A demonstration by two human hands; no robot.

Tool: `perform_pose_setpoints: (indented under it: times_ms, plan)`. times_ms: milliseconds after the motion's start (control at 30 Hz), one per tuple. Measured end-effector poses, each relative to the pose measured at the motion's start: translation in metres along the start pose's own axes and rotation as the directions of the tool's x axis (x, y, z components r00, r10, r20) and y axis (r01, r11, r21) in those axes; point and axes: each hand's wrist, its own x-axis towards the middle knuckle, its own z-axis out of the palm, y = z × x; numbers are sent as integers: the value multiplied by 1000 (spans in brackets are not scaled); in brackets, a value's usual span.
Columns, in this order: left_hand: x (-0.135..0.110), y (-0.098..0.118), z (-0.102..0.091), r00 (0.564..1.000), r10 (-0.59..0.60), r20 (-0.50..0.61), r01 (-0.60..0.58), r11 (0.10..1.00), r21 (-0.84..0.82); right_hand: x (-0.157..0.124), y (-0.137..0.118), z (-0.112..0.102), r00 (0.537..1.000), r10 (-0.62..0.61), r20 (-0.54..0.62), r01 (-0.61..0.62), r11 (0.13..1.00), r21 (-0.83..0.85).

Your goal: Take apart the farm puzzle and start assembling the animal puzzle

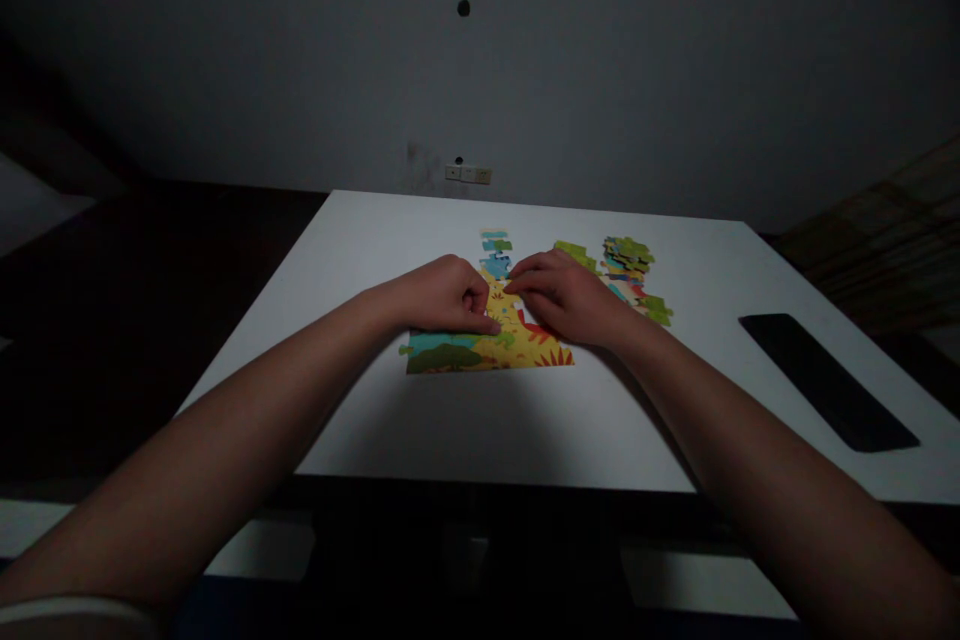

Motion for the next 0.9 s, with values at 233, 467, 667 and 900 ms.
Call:
perform_pose_setpoints:
  times_ms: [233,467,667,900]
  plan:
    - [3,-5,1,992,80,-100,-74,995,60,7,3,5,999,32,41,-27,994,-102]
    - [4,-5,2,988,144,-51,-138,984,110,6,-2,-6,989,135,68,-109,949,-297]
    - [3,0,3,992,118,-50,-109,981,163,7,-5,-6,982,190,13,-175,928,-329]
    - [5,1,6,990,129,-55,-119,978,169,8,-3,-1,981,192,4,-180,927,-330]
